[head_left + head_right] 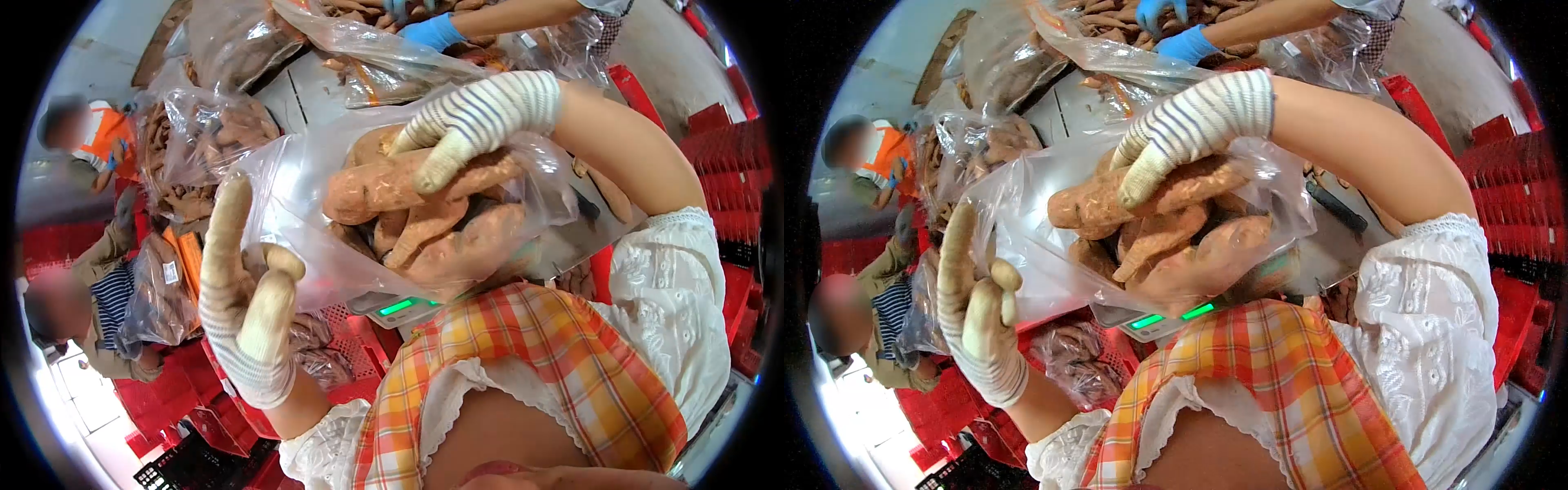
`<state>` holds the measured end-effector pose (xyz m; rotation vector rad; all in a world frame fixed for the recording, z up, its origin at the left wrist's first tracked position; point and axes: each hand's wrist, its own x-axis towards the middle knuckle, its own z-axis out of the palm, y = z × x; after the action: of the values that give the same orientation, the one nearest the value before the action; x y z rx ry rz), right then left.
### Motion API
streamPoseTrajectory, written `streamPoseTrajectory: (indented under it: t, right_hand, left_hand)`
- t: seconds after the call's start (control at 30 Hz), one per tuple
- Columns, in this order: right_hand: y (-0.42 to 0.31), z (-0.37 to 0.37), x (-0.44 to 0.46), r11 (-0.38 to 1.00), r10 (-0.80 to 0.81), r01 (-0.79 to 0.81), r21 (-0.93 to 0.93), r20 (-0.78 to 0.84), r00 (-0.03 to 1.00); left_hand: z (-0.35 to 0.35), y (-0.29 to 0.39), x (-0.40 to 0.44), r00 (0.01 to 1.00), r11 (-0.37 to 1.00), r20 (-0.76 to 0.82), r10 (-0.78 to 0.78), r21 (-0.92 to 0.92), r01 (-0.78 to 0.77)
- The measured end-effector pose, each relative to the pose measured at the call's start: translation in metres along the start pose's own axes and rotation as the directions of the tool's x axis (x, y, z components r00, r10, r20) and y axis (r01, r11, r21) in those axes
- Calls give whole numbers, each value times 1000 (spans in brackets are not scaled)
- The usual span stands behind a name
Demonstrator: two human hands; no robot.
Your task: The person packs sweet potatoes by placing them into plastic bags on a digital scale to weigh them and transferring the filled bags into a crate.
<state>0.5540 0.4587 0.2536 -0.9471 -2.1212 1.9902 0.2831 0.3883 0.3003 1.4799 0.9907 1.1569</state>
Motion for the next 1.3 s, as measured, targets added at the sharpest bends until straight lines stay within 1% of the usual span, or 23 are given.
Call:
streamPoseTrajectory:
  t: [0.07,0.1,0.13,0.2,0.27,0.3,0.4,0.47,0.53,0.6,0.67,0.73,0.8,0.87,0.9,1.0,1.03,1.07,1.13,1.17,1.2,1.27,1.3]
  right_hand:
    - [-5,10,-8,957,-70,71,282,-11,997]
    - [-8,12,-10,947,-76,73,313,-2,997]
    - [-10,15,-13,948,-76,71,310,3,997]
    - [-16,23,-17,908,-88,87,411,-16,996]
    - [-19,31,-20,894,-66,77,442,-41,997]
    - [-18,32,-20,900,-67,80,429,-47,997]
    - [-22,39,-21,919,-40,68,389,-81,996]
    - [-21,40,-21,947,-73,99,306,-97,993]
    - [-25,46,-24,930,-75,110,350,-111,991]
    - [-33,46,-27,946,29,7,325,-107,994]
    - [-33,51,-27,970,73,-32,241,-165,983]
    - [-29,57,-25,998,-63,64,-6,-277,959]
    - [-21,65,-23,994,-110,110,-16,-320,941]
    - [-28,71,-27,996,-83,85,-9,-343,936]
    - [-32,73,-29,988,-94,39,-147,-386,918]
    - [-32,78,-27,978,-112,24,-209,-418,901]
    - [-39,79,-31,980,-27,-57,-193,-406,913]
    - [-39,80,-31,979,-28,-57,-194,-407,913]
    - [-33,83,-30,999,-45,38,-25,-403,914]
    - [-25,84,-27,976,-55,127,175,-367,929]
    - [-22,84,-29,976,-55,128,175,-373,926]
    - [-21,83,-31,857,19,109,503,-241,970]
    - [-20,84,-32,846,2,130,517,-248,969]
  left_hand:
    - [-4,-11,4,1000,999,-4,1,53,-1]
    - [-6,-16,5,1000,997,21,-16,72,14]
    - [-10,-26,6,998,991,52,42,125,-48]
    - [-12,-35,6,989,979,127,73,183,-95]
    - [-2,-31,2,991,992,133,-27,126,11]
    - [4,-31,1,990,997,139,-27,79,17]
    - [5,-30,1,985,995,165,-42,100,26]
    - [7,-32,2,973,982,226,49,165,-88]
    - [11,-31,0,976,987,214,33,147,-65]
    - [14,-34,-1,986,999,159,-46,25,43]
    - [19,-32,-2,988,997,127,-83,14,82]
    - [22,-34,-2,988,994,111,-105,-22,108]
    - [28,-35,-2,994,997,84,-76,-2,76]
    - [31,-39,-1,992,997,99,-79,5,79]
    - [33,-41,-2,995,998,79,-60,-1,60]
    - [35,-48,-1,998,997,64,6,77,-11]
    - [35,-50,-1,998,995,56,-8,98,3]
    - [35,-49,-1,998,995,56,-7,98,1]
    - [36,-46,-2,997,997,44,-60,44,58]
    - [36,-44,-3,996,997,43,-79,21,78]
    - [37,-41,-3,994,995,42,-97,-1,97]
    - [38,-35,-7,990,957,73,-118,-259,134]
    - [39,-34,-7,990,956,77,-118,-260,134]
